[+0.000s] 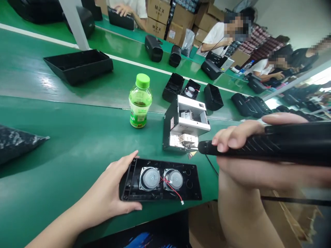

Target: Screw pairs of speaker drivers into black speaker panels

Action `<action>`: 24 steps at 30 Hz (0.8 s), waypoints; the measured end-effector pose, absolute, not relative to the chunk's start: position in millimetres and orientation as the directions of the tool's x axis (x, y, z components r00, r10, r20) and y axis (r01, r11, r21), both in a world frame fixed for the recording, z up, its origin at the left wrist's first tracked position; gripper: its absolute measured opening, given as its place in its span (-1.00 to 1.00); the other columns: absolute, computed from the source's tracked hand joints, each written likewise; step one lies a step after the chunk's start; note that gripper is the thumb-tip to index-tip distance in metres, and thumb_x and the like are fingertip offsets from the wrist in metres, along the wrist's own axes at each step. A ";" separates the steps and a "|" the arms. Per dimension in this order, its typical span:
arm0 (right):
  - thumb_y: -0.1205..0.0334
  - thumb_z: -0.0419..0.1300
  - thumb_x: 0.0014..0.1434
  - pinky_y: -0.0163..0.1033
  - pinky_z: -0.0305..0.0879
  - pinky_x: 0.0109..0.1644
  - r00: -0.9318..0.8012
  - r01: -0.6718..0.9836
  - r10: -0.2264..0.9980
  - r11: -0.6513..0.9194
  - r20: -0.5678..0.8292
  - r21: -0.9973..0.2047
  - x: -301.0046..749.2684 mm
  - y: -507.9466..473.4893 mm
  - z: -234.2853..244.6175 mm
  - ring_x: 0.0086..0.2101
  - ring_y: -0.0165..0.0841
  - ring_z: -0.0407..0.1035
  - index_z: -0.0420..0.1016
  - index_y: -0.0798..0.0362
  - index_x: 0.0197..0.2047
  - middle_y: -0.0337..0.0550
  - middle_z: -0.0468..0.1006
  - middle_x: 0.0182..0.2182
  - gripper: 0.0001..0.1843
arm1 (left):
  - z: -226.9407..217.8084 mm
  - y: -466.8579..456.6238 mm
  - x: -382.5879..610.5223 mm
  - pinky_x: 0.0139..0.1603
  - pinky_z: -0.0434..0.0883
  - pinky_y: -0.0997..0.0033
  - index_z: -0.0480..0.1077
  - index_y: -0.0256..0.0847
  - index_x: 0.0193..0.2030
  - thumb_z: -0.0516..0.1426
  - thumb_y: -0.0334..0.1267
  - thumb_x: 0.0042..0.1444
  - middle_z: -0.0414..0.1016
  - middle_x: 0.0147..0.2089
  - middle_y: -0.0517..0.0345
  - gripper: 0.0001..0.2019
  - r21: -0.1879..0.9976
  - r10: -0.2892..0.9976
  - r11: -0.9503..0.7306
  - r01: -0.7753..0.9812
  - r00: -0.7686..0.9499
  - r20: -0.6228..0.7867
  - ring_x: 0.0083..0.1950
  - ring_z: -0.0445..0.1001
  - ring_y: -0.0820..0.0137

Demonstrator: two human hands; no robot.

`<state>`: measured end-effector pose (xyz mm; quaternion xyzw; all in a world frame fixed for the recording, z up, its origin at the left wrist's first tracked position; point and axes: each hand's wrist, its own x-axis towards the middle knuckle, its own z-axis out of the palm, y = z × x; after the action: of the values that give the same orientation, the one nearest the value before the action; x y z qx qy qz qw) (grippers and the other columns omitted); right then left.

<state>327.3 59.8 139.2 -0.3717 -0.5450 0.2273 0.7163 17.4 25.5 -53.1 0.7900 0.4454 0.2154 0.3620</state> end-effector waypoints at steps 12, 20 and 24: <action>-0.86 -0.10 0.23 -0.11 0.22 -0.65 0.342 0.233 0.728 0.547 0.594 -0.804 317.4 82.2 123.0 -0.65 -0.27 0.40 0.56 -0.06 -0.31 -0.23 0.40 -0.64 -0.01 | -45.1 22.9 20.9 0.56 0.43 -0.44 -0.14 0.30 0.78 0.49 0.41 0.06 0.32 0.67 -0.13 0.31 0.811 0.875 -0.290 0.508 0.484 0.010 0.62 0.35 -0.34; -0.70 -0.04 0.41 -0.13 0.14 -0.68 0.355 0.251 0.725 0.535 0.591 -0.807 320.0 85.5 116.5 -0.61 -0.31 0.41 0.55 -0.01 -0.29 -0.22 0.39 -0.49 -0.11 | -45.9 27.9 17.3 0.56 0.46 -0.34 -0.19 0.30 0.78 0.46 0.42 0.10 0.31 0.68 -0.08 0.30 0.778 0.850 -0.358 0.516 0.525 0.042 0.61 0.39 -0.29; -0.61 0.01 0.45 -0.15 0.10 -0.75 0.292 0.169 0.776 0.533 0.558 -0.829 320.1 75.7 109.7 -0.68 -0.28 0.36 0.65 -0.02 -0.19 -0.23 0.39 -0.62 -0.18 | -45.0 30.3 16.4 0.57 0.44 -0.39 -0.20 0.32 0.78 0.45 0.38 0.15 0.29 0.69 -0.07 0.26 0.776 0.845 -0.361 0.517 0.534 0.037 0.63 0.36 -0.31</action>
<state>320.1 75.7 109.7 -0.4286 -0.5513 0.2234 0.6800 16.4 30.3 -45.0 0.7944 0.4286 0.2219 0.3687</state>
